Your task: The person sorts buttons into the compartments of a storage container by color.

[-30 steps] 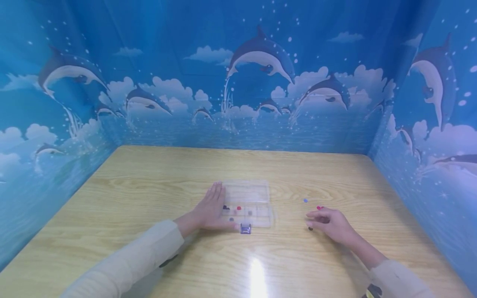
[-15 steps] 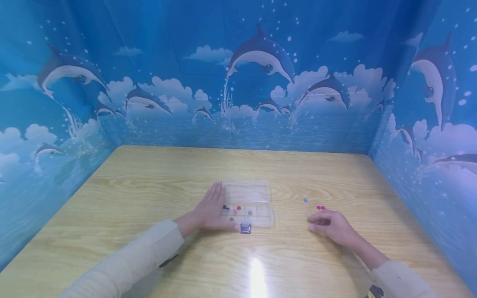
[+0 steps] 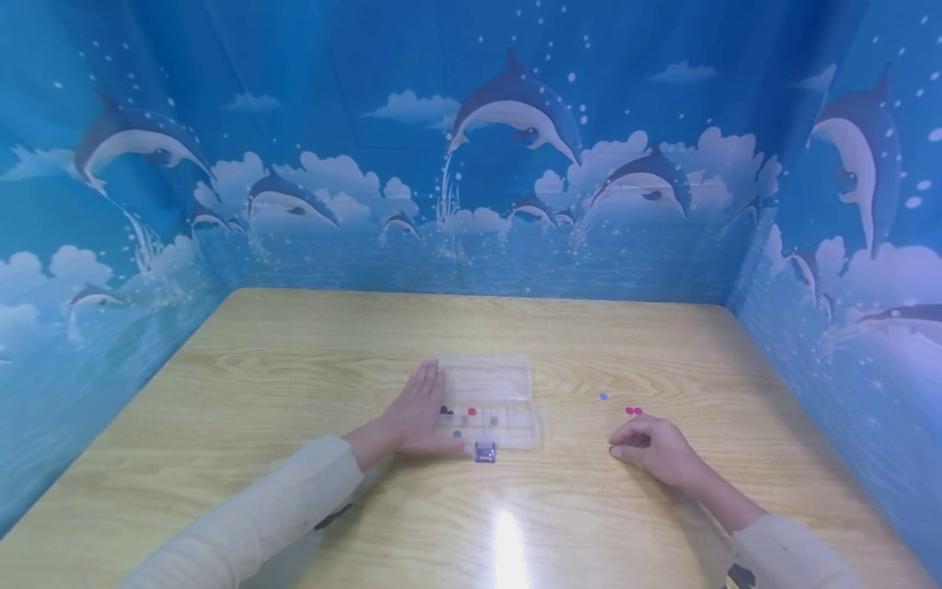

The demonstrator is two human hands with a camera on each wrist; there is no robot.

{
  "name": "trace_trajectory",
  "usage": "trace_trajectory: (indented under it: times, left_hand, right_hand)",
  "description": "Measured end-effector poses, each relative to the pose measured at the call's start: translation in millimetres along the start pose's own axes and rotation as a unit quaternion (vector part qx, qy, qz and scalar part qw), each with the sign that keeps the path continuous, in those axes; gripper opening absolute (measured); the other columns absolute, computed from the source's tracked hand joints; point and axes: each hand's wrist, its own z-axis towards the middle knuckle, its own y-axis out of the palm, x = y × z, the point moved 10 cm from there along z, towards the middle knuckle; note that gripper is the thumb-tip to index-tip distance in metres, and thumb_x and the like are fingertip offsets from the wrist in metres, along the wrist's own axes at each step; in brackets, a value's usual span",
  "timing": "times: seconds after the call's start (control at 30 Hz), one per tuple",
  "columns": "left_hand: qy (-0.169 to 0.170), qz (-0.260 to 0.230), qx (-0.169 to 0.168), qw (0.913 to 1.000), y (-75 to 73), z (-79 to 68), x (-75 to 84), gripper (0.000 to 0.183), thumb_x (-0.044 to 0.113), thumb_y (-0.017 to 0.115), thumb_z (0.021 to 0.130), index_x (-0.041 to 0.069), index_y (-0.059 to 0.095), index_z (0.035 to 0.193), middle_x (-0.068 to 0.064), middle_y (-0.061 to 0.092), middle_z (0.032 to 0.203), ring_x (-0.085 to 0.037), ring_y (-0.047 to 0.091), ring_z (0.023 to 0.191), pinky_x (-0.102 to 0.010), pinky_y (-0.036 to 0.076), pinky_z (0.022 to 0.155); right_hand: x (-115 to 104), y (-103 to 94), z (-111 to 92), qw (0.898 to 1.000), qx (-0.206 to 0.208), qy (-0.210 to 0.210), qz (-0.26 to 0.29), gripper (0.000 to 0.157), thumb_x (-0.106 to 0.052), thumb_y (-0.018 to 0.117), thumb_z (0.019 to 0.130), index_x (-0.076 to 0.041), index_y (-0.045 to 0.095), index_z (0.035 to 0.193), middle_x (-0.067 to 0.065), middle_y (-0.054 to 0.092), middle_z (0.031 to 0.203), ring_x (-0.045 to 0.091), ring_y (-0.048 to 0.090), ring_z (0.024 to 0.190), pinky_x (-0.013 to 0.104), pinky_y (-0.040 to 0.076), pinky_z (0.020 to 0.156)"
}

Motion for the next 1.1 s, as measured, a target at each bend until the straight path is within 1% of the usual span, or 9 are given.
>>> trace_trajectory:
  times: [0.17, 0.23, 0.33, 0.53, 0.83, 1.1]
  left_hand:
    - [0.001, -0.001, -0.002, 1.0000, 1.4, 1.3, -0.5, 0.127, 0.082, 0.051, 0.067, -0.003, -0.001, 0.147, -0.022, -0.009, 0.154, -0.032, -0.008, 0.144, -0.040, 0.004, 0.119]
    - [0.002, -0.001, 0.000, 1.0000, 1.3, 1.5, -0.4, 0.127, 0.081, 0.051, 0.068, -0.003, 0.000, 0.147, -0.022, -0.008, 0.154, -0.033, -0.008, 0.143, -0.040, 0.004, 0.119]
    - [0.003, -0.001, -0.001, 1.0000, 1.1, 0.9, -0.1, 0.127, 0.081, 0.051, 0.068, -0.004, -0.001, 0.147, -0.022, -0.009, 0.154, -0.033, -0.008, 0.143, -0.040, 0.004, 0.119]
    - [0.001, 0.000, -0.003, 1.0000, 0.9, 0.0, 0.1, 0.129, 0.083, 0.050, 0.066, -0.003, -0.002, 0.147, -0.021, -0.009, 0.154, -0.031, -0.009, 0.143, -0.039, 0.003, 0.119]
    - [0.002, -0.001, -0.002, 1.0000, 0.7, -0.3, 0.5, 0.127, 0.082, 0.050, 0.067, -0.002, -0.001, 0.147, -0.020, -0.010, 0.154, -0.030, -0.009, 0.144, -0.039, 0.003, 0.119]
    - [0.004, 0.000, -0.002, 1.0000, 0.8, 0.0, 0.4, 0.127, 0.082, 0.050, 0.068, -0.004, 0.000, 0.147, -0.022, -0.009, 0.154, -0.032, -0.008, 0.143, -0.040, 0.004, 0.119]
  right_hand:
    - [-4.0, -0.5, -0.2, 1.000, 0.012, -0.014, -0.013, 0.008, -0.007, 0.073, 0.076, -0.006, 0.068, 0.082, -0.005, 0.061, 0.073, -0.006, 0.046, 0.065, 0.017, 0.042, 0.055]
    - [-6.0, -0.4, -0.3, 0.999, 0.016, -0.023, -0.021, 0.007, -0.006, 0.073, 0.075, -0.006, 0.068, 0.081, -0.009, 0.060, 0.073, -0.006, 0.045, 0.065, 0.017, 0.041, 0.054]
    - [-7.0, -0.1, -0.3, 0.999, 0.020, -0.024, -0.027, 0.007, -0.005, 0.073, 0.075, -0.007, 0.068, 0.079, -0.012, 0.059, 0.072, -0.006, 0.045, 0.064, 0.017, 0.041, 0.054]
    - [-8.7, 0.8, 1.1, 0.999, 0.023, -0.032, -0.037, 0.008, -0.004, 0.073, 0.074, -0.007, 0.066, 0.078, -0.011, 0.059, 0.071, -0.007, 0.044, 0.063, 0.017, 0.041, 0.054]
    - [-11.7, 1.8, 2.7, 0.997, 0.036, -0.042, -0.054, 0.010, 0.000, 0.071, 0.074, -0.006, 0.064, 0.077, -0.008, 0.057, 0.071, -0.009, 0.042, 0.064, 0.017, 0.041, 0.054]
    - [-16.9, 2.4, 3.5, 0.994, 0.044, -0.072, -0.065, 0.012, 0.003, 0.070, 0.073, -0.006, 0.063, 0.076, -0.008, 0.057, 0.070, -0.009, 0.042, 0.064, 0.017, 0.041, 0.053]
